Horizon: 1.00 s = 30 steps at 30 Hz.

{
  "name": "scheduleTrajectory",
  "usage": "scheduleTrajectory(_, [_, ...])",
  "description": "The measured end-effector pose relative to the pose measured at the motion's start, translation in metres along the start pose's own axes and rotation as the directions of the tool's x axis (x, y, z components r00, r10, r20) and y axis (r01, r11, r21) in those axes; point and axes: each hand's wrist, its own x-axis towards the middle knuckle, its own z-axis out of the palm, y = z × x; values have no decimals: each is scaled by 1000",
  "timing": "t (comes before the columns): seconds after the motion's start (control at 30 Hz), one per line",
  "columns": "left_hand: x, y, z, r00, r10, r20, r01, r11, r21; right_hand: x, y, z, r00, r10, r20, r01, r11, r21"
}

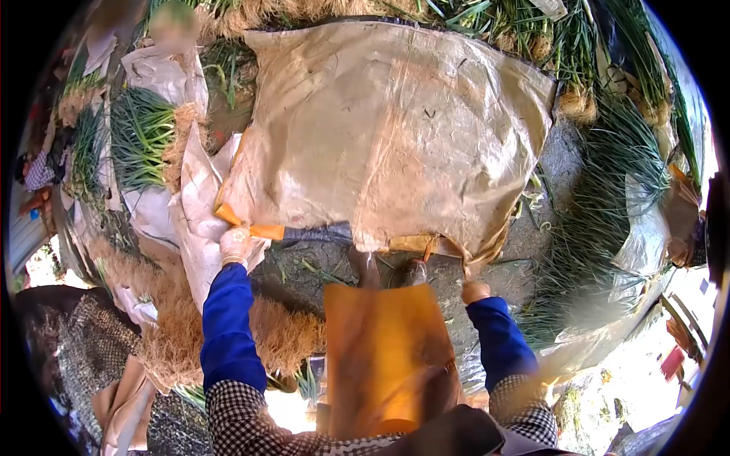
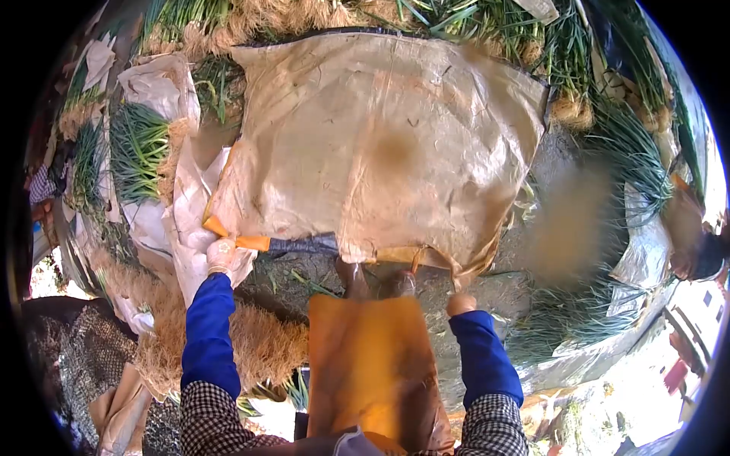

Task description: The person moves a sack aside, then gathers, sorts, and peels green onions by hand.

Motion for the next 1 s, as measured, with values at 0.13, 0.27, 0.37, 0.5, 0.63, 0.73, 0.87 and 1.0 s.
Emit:
scheduleTrajectory(0.13, [-36,-20,3,962,-260,-86,226,930,-289,-43,-52,-55,895,-267,-357,340,927,158])
scheduleTrajectory(0.27, [-150,-34,-92,942,-335,-33,312,907,-282,8,-18,-13,680,-370,-633,499,866,31])
scheduleTrajectory(0.37, [-232,-37,-156,900,-432,51,431,872,-230,87,67,7,699,-205,-685,435,882,181])
scheduleTrajectory(0.5, [-342,-67,-125,757,-627,-186,-90,181,-979,115,134,-38,929,-62,-366,108,988,108])
scheduleTrajectory(0.63, [-362,0,-171,720,-674,162,-493,-662,-564,189,89,-56,755,-102,-648,417,837,355])
scheduleTrajectory(0.73, [-351,29,-120,814,-545,-201,-270,-48,-962,117,-15,-94,642,-236,-729,763,291,578])
scheduleTrajectory(0.87, [-317,90,-143,703,-701,-118,-120,46,-992,-90,-167,-229,251,-729,-637,728,-292,621])
scheduleTrajectory(1.0, [-357,106,-199,771,-637,13,-304,-386,-871,-159,-214,-263,266,-884,-385,588,-168,791])
